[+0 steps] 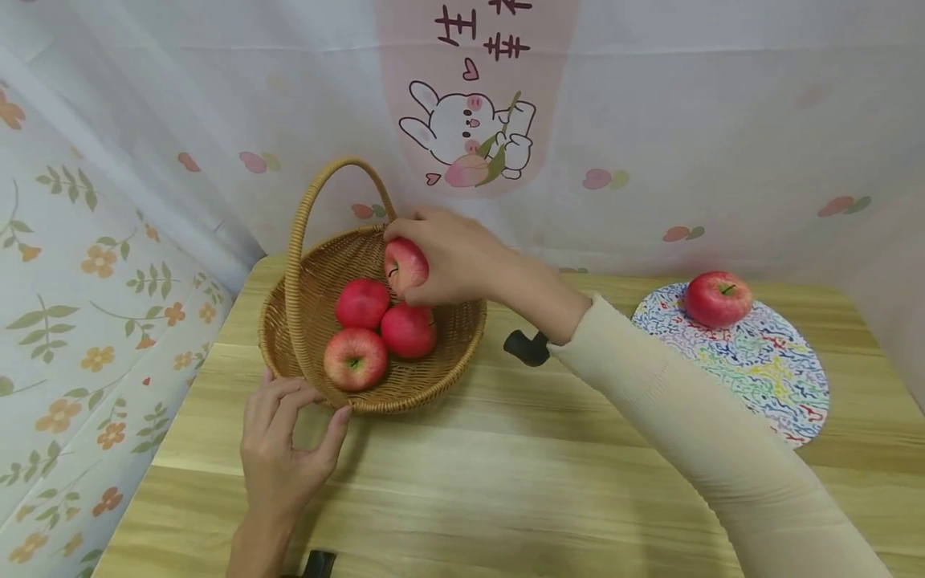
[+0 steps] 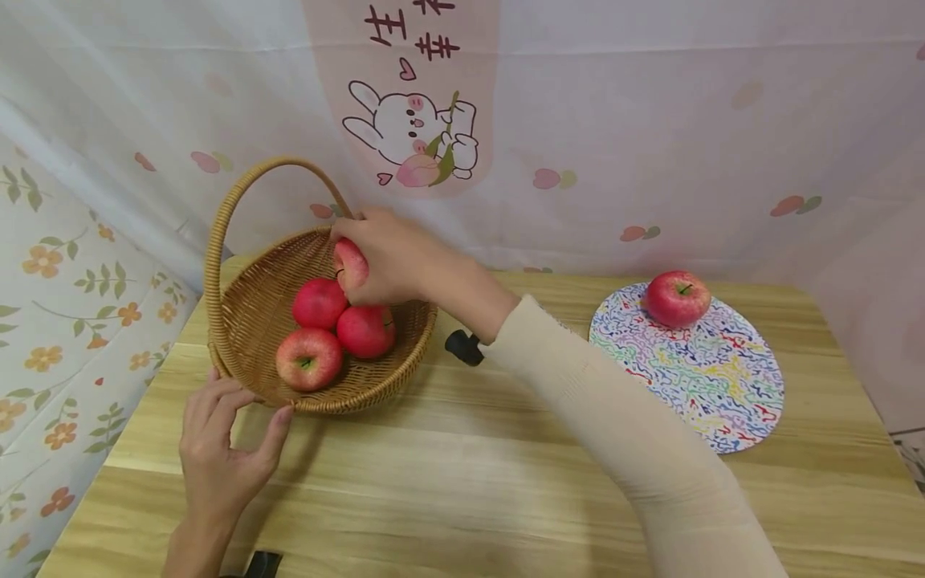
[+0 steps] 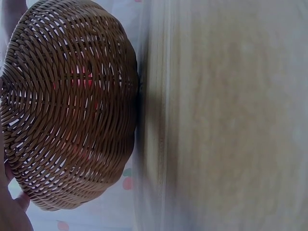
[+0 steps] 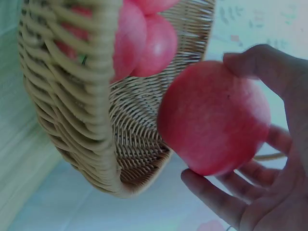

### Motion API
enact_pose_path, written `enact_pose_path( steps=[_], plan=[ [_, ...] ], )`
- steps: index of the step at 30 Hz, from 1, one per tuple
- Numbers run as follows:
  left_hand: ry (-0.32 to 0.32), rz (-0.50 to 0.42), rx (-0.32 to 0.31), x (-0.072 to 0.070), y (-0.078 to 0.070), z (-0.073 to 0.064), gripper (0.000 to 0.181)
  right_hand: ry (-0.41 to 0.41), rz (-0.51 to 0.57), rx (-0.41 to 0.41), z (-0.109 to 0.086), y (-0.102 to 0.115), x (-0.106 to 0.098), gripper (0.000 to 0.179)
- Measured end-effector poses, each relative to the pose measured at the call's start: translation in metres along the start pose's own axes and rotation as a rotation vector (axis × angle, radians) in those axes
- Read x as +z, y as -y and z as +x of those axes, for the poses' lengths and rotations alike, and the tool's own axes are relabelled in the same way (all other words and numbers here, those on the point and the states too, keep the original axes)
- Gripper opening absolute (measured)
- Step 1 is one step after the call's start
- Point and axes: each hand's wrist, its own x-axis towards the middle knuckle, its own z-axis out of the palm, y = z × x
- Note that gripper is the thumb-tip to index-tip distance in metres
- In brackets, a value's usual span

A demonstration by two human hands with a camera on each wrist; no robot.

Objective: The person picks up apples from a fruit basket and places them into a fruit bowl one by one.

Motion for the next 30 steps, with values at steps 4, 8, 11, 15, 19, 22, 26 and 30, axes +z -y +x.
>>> enact_pose_path(
  steps=[4, 8, 11, 15, 19, 22, 26, 30],
  plan=[
    [0.003, 0.006, 0.01, 0.0, 0.0, 0.002, 0.056, -0.108, 0.012, 0.031, -0.013, -0.001, -0.001, 0.052],
    [0.004, 0.013, 0.01, 0.0, 0.0, 0.002, 0.057, -0.161, 0.057, 0.062, -0.023, -0.005, -0.001, 0.051],
    [0.002, 0.013, 0.008, 0.001, -0.001, 0.001, 0.058, -0.191, 0.116, 0.085, -0.031, -0.009, 0.0, 0.053],
    [-0.009, 0.008, 0.011, 0.002, -0.002, 0.001, 0.058, -0.243, 0.197, 0.137, -0.042, -0.015, 0.002, 0.059],
    [-0.012, 0.0, 0.011, 0.001, -0.003, 0.002, 0.058, -0.328, 0.262, 0.192, -0.054, -0.018, 0.004, 0.065],
    [-0.007, -0.001, 0.008, 0.001, -0.003, 0.002, 0.058, -0.396, 0.302, 0.2, -0.062, -0.02, 0.006, 0.065],
    [-0.001, 0.01, 0.001, 0.0, -0.004, 0.002, 0.058, -0.464, 0.367, 0.2, -0.072, -0.022, 0.008, 0.064],
    [0.004, 0.021, 0.012, 0.0, -0.005, 0.003, 0.057, -0.511, 0.447, 0.219, -0.083, -0.027, 0.013, 0.061]
  ],
)
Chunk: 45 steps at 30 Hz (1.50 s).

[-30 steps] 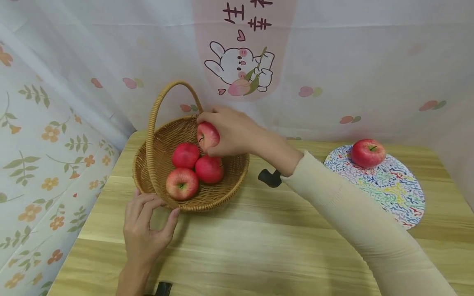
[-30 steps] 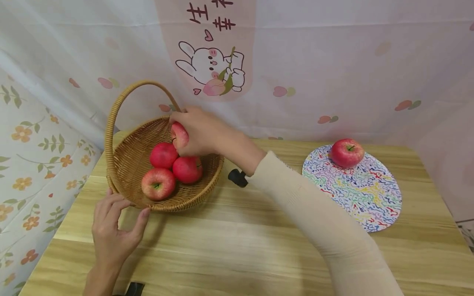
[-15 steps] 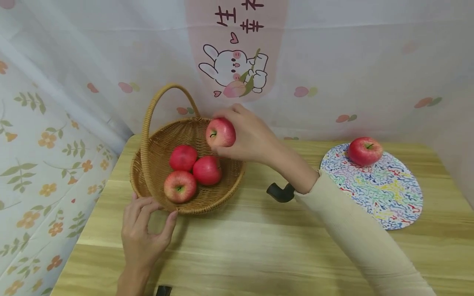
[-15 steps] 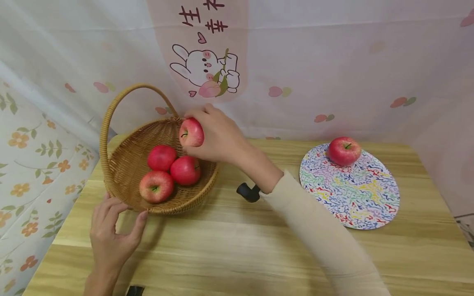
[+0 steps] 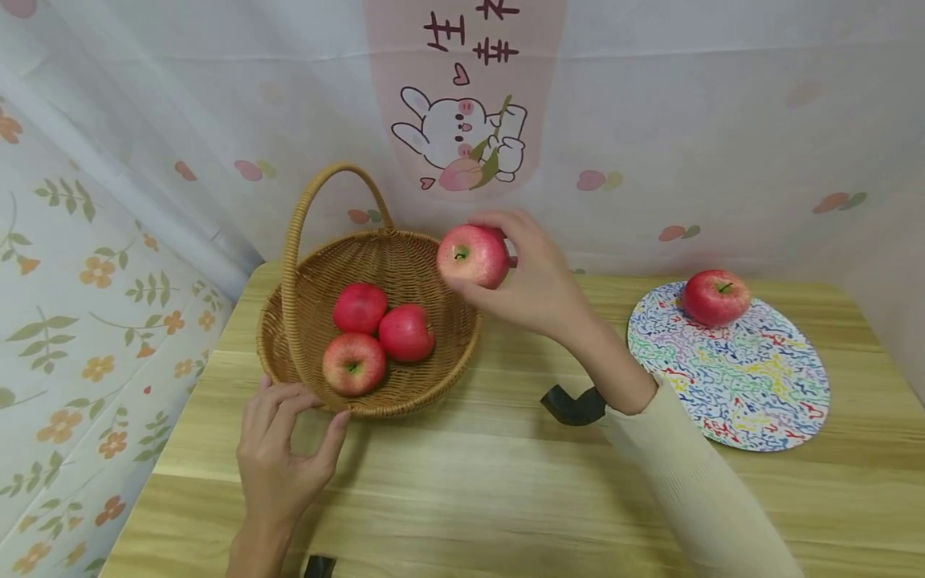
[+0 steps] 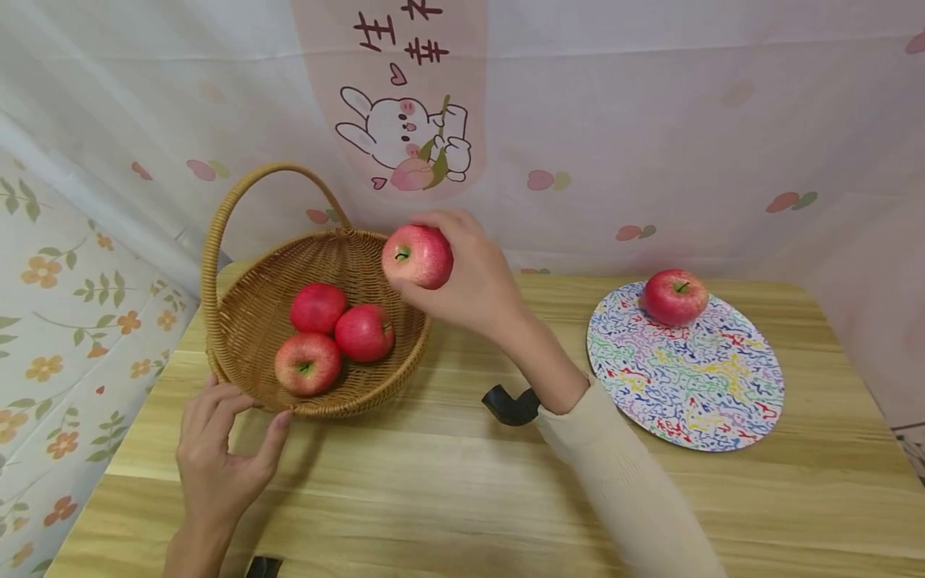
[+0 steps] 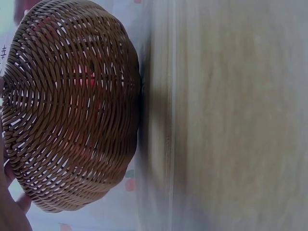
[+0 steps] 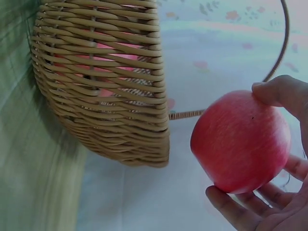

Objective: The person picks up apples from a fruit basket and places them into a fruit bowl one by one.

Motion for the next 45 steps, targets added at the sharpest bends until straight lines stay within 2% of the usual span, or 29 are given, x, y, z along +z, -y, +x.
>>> enact_pose_path(
  steps=[5, 9, 13, 16, 20, 24, 27, 30, 33, 35, 40, 45],
  plan=[
    [0.023, 0.036, 0.049, -0.002, 0.001, 0.006, 0.056, -0.039, 0.07, 0.044, -0.012, -0.01, -0.006, 0.062],
    [0.09, 0.075, 0.084, -0.007, 0.002, 0.014, 0.054, -0.064, 0.079, 0.07, -0.024, -0.018, -0.012, 0.064],
    [0.16, 0.117, 0.087, -0.012, 0.003, 0.02, 0.052, -0.085, 0.099, 0.09, -0.035, -0.025, -0.016, 0.065],
    [0.173, 0.135, 0.083, -0.013, 0.003, 0.022, 0.051, -0.102, 0.119, 0.102, -0.043, -0.029, -0.019, 0.065],
    [0.151, 0.141, 0.091, -0.01, 0.003, 0.021, 0.052, -0.114, 0.135, 0.132, -0.056, -0.035, -0.023, 0.064],
    [0.134, 0.118, 0.129, -0.007, 0.0, 0.025, 0.05, -0.135, 0.141, 0.181, -0.071, -0.042, -0.026, 0.065],
    [0.179, 0.104, 0.158, -0.008, -0.003, 0.03, 0.049, -0.157, 0.151, 0.205, -0.08, -0.045, -0.029, 0.065],
    [0.284, 0.126, 0.129, -0.014, -0.009, 0.037, 0.052, -0.175, 0.156, 0.207, -0.085, -0.047, -0.032, 0.064],
    [0.389, 0.168, 0.057, -0.024, -0.017, 0.042, 0.056, -0.182, 0.163, 0.199, -0.086, -0.047, -0.033, 0.064],
    [0.435, 0.186, 0.019, -0.029, -0.021, 0.044, 0.049, -0.185, 0.17, 0.203, -0.087, -0.047, -0.034, 0.064],
    [0.478, 0.2, -0.014, -0.033, -0.027, 0.047, 0.024, -0.197, 0.17, 0.202, -0.087, -0.049, -0.035, 0.063],
    [0.485, 0.18, -0.01, -0.032, -0.025, 0.049, 0.025, -0.205, 0.182, 0.205, -0.088, -0.052, -0.037, 0.063]
  ],
)
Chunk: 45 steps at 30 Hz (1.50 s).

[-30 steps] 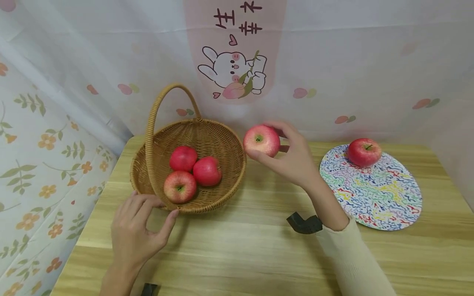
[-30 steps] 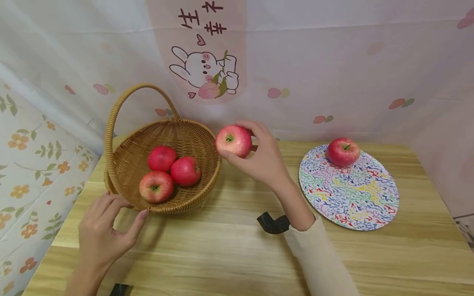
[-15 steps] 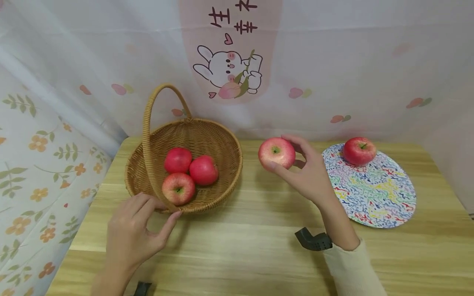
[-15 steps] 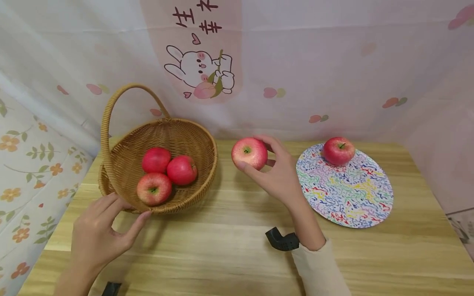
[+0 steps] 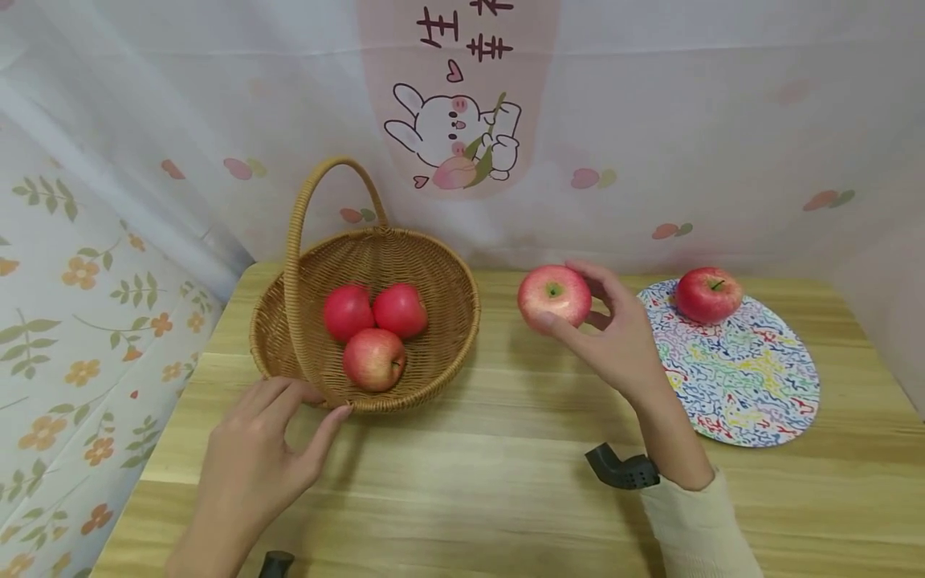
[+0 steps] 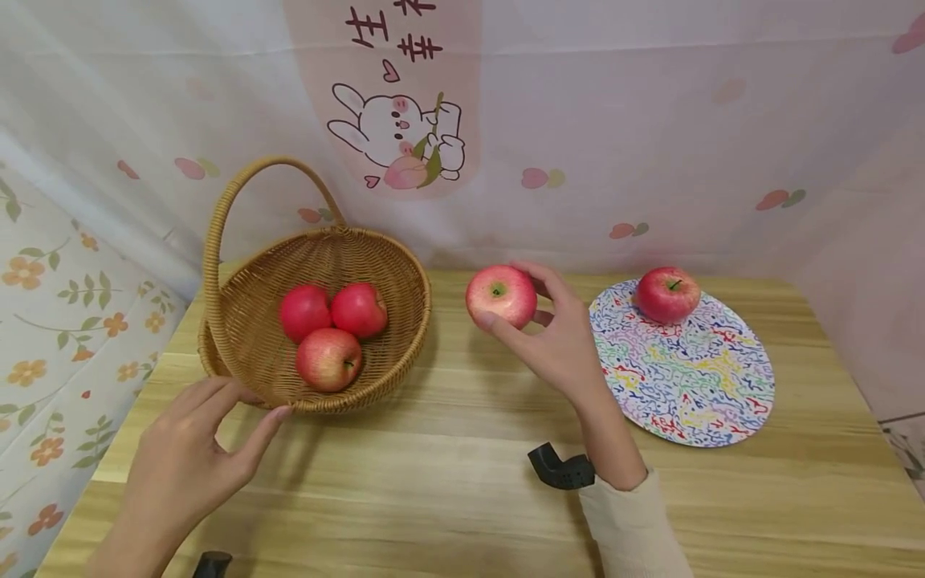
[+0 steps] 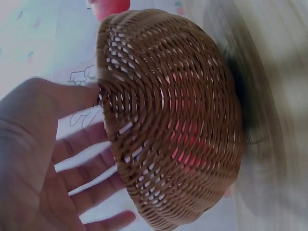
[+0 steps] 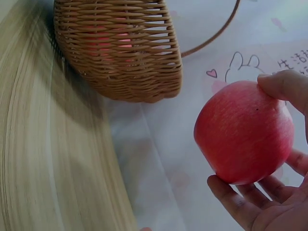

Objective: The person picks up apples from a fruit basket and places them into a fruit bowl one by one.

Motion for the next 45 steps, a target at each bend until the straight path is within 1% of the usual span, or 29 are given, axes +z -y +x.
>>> enact_pose_path(
  steps=[4, 6, 9, 11, 13, 15, 17, 19, 21, 22, 24, 25, 28, 32, 35, 37, 40, 45],
  plan=[
    [0.012, -0.031, 0.028, 0.006, 0.002, 0.003, 0.039, -0.025, 0.009, 0.007, -0.002, -0.004, -0.005, 0.064],
    [0.01, -0.047, 0.037, 0.011, 0.003, 0.003, 0.042, -0.034, 0.011, 0.013, -0.003, -0.007, -0.007, 0.064],
    [0.007, -0.061, 0.038, 0.016, 0.005, 0.004, 0.042, -0.044, 0.014, 0.024, -0.004, -0.01, -0.01, 0.065],
    [0.002, -0.073, 0.039, 0.017, 0.007, 0.004, 0.04, -0.056, 0.002, 0.028, -0.004, -0.011, -0.012, 0.066],
    [0.001, -0.077, 0.039, 0.017, 0.009, 0.004, 0.043, -0.071, -0.006, 0.032, -0.005, -0.011, -0.015, 0.066],
    [-0.022, -0.08, 0.052, 0.017, 0.012, 0.004, 0.047, -0.086, -0.023, 0.034, -0.006, -0.01, -0.018, 0.066],
    [-0.063, -0.079, 0.069, 0.019, 0.014, 0.004, 0.051, -0.098, -0.026, 0.037, -0.007, -0.009, -0.022, 0.066],
    [-0.113, -0.072, 0.09, 0.022, 0.015, 0.003, 0.054, -0.11, -0.016, 0.046, -0.009, -0.008, -0.025, 0.066],
    [-0.151, -0.066, 0.104, 0.024, 0.016, 0.002, 0.054, -0.124, 0.006, 0.06, -0.012, -0.009, -0.028, 0.065],
    [-0.166, -0.068, 0.111, 0.026, 0.017, 0.002, 0.054, -0.133, 0.016, 0.068, -0.014, -0.009, -0.03, 0.065],
    [-0.172, -0.066, 0.121, 0.026, 0.017, 0.003, 0.055, -0.154, 0.03, 0.082, -0.017, -0.011, -0.033, 0.065],
    [-0.167, -0.066, 0.123, 0.026, 0.018, 0.004, 0.054, -0.164, 0.038, 0.088, -0.018, -0.013, -0.034, 0.065],
    [-0.093, -0.05, 0.115, 0.02, 0.018, 0.008, 0.053, -0.184, 0.039, 0.1, -0.02, -0.016, -0.038, 0.064],
    [0.052, -0.006, 0.087, 0.004, 0.014, 0.017, 0.036, -0.199, 0.034, 0.103, -0.02, -0.019, -0.041, 0.063],
    [0.105, 0.029, 0.074, -0.005, 0.01, 0.021, 0.027, -0.217, 0.022, 0.105, -0.02, -0.021, -0.044, 0.063],
    [0.115, 0.05, 0.069, -0.007, 0.008, 0.021, 0.026, -0.224, -0.002, 0.107, -0.021, -0.023, -0.045, 0.064],
    [0.101, 0.069, 0.067, -0.006, 0.008, 0.017, 0.027, -0.237, -0.017, 0.116, -0.022, -0.026, -0.05, 0.065],
    [0.093, 0.081, 0.063, -0.007, 0.009, 0.015, 0.029, -0.297, -0.069, 0.159, -0.022, -0.035, -0.061, 0.066]
  ],
)
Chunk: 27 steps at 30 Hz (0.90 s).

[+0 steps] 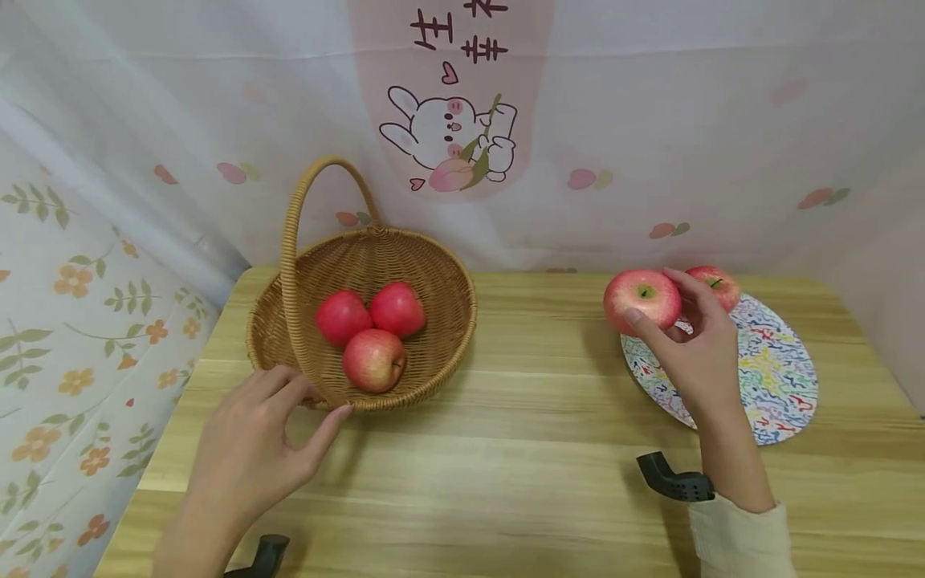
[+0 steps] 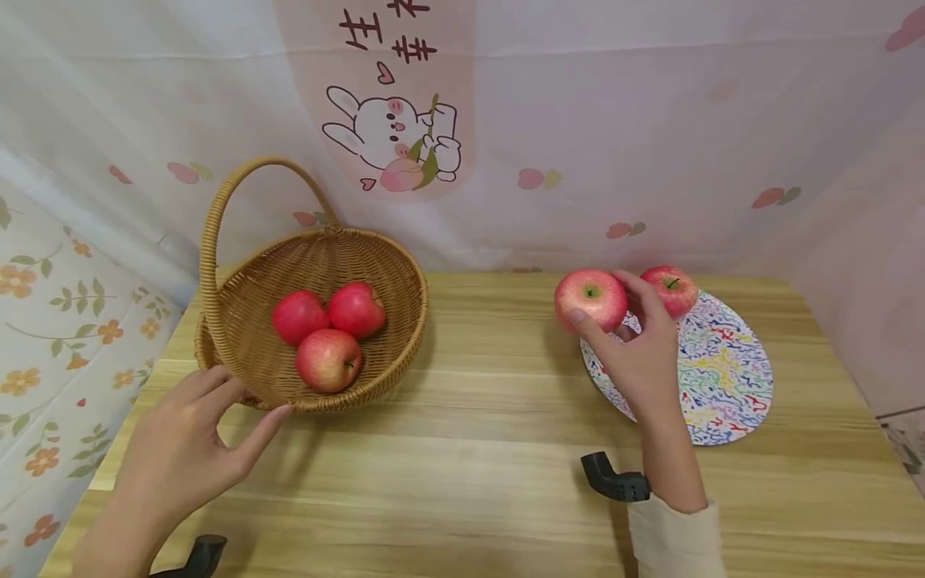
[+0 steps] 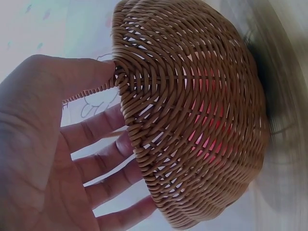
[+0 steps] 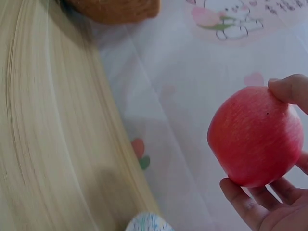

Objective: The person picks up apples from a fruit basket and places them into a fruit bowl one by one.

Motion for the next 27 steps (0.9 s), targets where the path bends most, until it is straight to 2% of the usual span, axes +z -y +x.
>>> enact_pose_path(
  steps=[6, 15, 25, 27],
  plan=[
    [0.008, -0.014, -0.025, 0.0, -0.003, 0.0, 0.029, -0.06, -0.051, 0.033, 0.004, -0.012, -0.011, 0.066],
    [0.021, -0.027, -0.031, 0.001, -0.004, 0.0, 0.03, -0.098, -0.101, 0.044, 0.005, -0.019, -0.016, 0.065],
    [0.035, -0.032, -0.046, 0.0, -0.004, 0.0, 0.029, -0.135, -0.131, 0.172, 0.008, -0.025, -0.026, 0.067],
    [0.035, -0.034, -0.042, 0.001, -0.004, 0.0, 0.029, -0.151, -0.107, 0.198, 0.009, -0.024, -0.03, 0.066]
  ],
)
